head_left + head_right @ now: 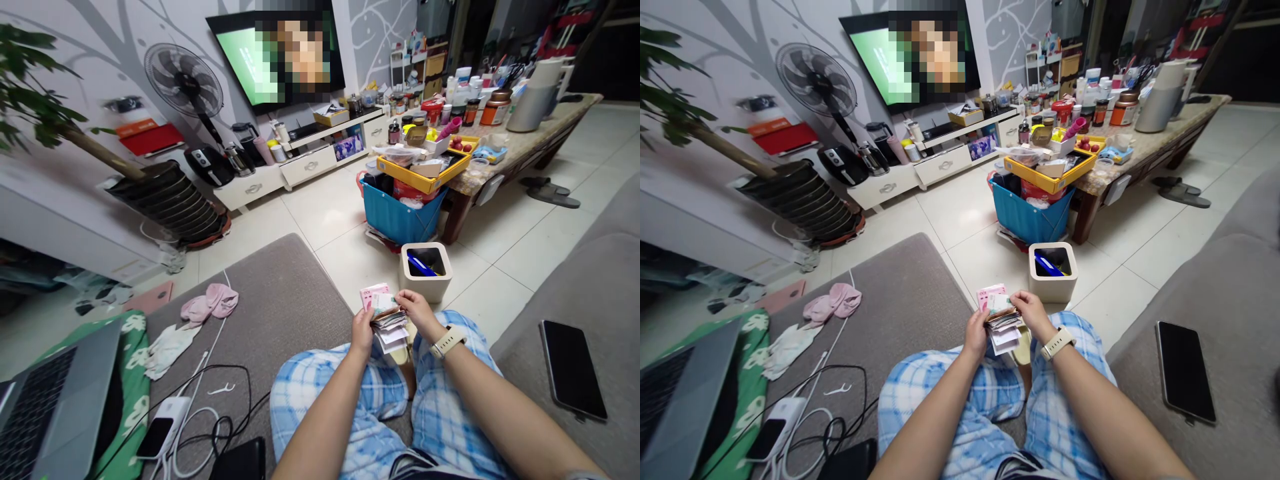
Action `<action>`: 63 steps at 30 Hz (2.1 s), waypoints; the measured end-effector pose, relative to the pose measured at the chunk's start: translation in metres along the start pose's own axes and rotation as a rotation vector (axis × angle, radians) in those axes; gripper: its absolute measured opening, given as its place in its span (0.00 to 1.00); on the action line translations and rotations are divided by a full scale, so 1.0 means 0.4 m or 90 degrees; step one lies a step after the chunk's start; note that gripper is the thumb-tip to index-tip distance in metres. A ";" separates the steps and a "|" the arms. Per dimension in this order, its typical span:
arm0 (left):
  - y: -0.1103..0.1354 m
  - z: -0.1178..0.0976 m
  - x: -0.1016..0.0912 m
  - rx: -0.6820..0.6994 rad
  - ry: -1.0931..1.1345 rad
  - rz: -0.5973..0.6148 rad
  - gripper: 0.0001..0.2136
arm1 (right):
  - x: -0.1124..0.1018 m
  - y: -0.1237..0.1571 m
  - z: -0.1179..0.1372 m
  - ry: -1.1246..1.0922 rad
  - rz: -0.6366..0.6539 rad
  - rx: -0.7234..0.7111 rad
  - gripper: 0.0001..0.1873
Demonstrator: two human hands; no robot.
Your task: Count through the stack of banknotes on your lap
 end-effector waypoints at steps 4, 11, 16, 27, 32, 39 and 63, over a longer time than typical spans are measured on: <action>-0.003 0.004 -0.002 -0.004 0.005 -0.007 0.19 | 0.000 0.001 -0.002 0.001 0.005 -0.005 0.21; -0.009 0.004 -0.007 0.021 -0.005 -0.042 0.16 | 0.000 0.001 -0.003 0.002 0.003 -0.007 0.21; -0.009 -0.001 -0.003 0.006 0.025 -0.048 0.18 | 0.002 0.002 0.001 -0.003 0.007 -0.003 0.21; -0.004 -0.012 0.001 0.002 0.033 -0.071 0.17 | 0.006 0.005 0.007 0.001 0.017 -0.005 0.21; -0.002 -0.015 0.002 -0.012 0.040 -0.072 0.17 | 0.007 0.004 0.004 -0.001 0.031 -0.008 0.21; -0.010 -0.005 -0.006 0.006 0.036 -0.070 0.17 | 0.013 0.008 0.014 0.005 0.034 -0.002 0.22; 0.002 -0.018 -0.001 0.008 0.000 -0.067 0.12 | 0.017 0.017 0.027 -0.019 0.056 -0.006 0.21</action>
Point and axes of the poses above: each hand's wrist, its own y-axis away from the middle knuckle, its own x-axis out of the palm, z = x × y, the point moved 2 cm from there along -y, towards the middle knuckle, and after that the axes turned 12 degrees about -y, right-handed, at the moved point
